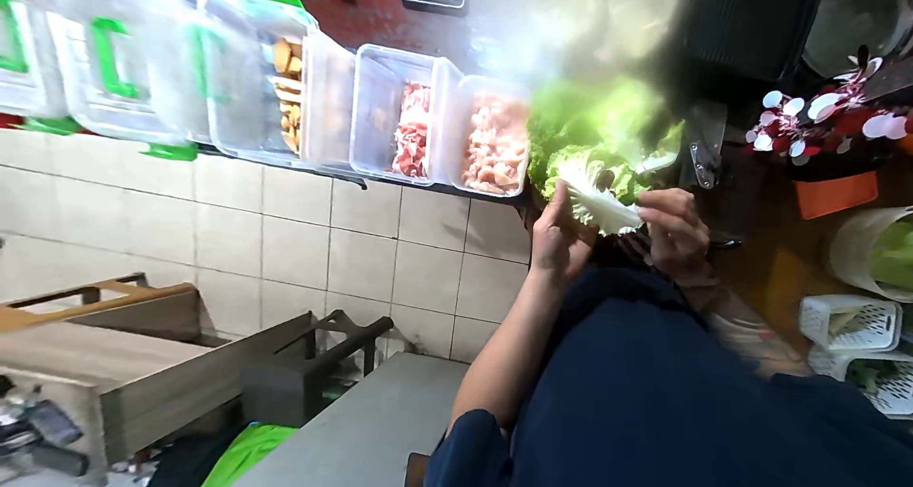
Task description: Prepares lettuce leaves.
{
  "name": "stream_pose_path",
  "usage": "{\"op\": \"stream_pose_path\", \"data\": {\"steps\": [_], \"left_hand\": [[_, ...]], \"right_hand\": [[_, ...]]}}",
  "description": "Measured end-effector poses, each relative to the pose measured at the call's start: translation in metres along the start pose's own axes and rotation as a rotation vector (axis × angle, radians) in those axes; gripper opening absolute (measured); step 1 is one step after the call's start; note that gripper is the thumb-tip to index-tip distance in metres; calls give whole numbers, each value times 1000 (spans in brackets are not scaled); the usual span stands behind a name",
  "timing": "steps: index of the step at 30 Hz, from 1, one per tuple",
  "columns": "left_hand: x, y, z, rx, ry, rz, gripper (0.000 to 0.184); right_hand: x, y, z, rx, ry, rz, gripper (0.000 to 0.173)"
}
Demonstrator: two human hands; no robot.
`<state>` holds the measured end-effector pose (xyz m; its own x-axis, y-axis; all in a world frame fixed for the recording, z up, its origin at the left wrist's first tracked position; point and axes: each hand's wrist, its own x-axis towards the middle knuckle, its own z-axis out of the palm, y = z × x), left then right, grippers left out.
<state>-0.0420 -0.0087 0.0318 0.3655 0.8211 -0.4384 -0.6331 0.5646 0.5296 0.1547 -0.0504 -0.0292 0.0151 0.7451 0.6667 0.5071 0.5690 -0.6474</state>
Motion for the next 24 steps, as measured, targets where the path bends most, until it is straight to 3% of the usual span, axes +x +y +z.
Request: {"op": "stream_pose_path", "data": {"steps": [4, 7, 9, 11, 14, 21, 24], "left_hand": [[0, -6, -12, -89, -90, -35, 47], [-1, -9, -17, -87, -140, -16, 48], [-1, -9, -23, -60, -165, 14, 48], [5, -8, -29, -90, -174, 51, 49], [17, -6, -29, -235, -200, 108, 48], [2, -8, -27, -76, -239, 86, 53], [4, -11, -24, -73, -241, 64, 54]], "right_hand": [[13, -7, -4, 514, -34, 659, 31], [26, -7, -6, 753, -241, 937, 57], [30, -12, -7, 822, -292, 990, 68], [33, -16, -7, 796, -299, 1005, 67], [33, -21, -7, 806, -315, 949, 57], [30, -40, -7, 1125, -254, 1148, 53], [31, -42, -6, 1188, -243, 1113, 35]]}}
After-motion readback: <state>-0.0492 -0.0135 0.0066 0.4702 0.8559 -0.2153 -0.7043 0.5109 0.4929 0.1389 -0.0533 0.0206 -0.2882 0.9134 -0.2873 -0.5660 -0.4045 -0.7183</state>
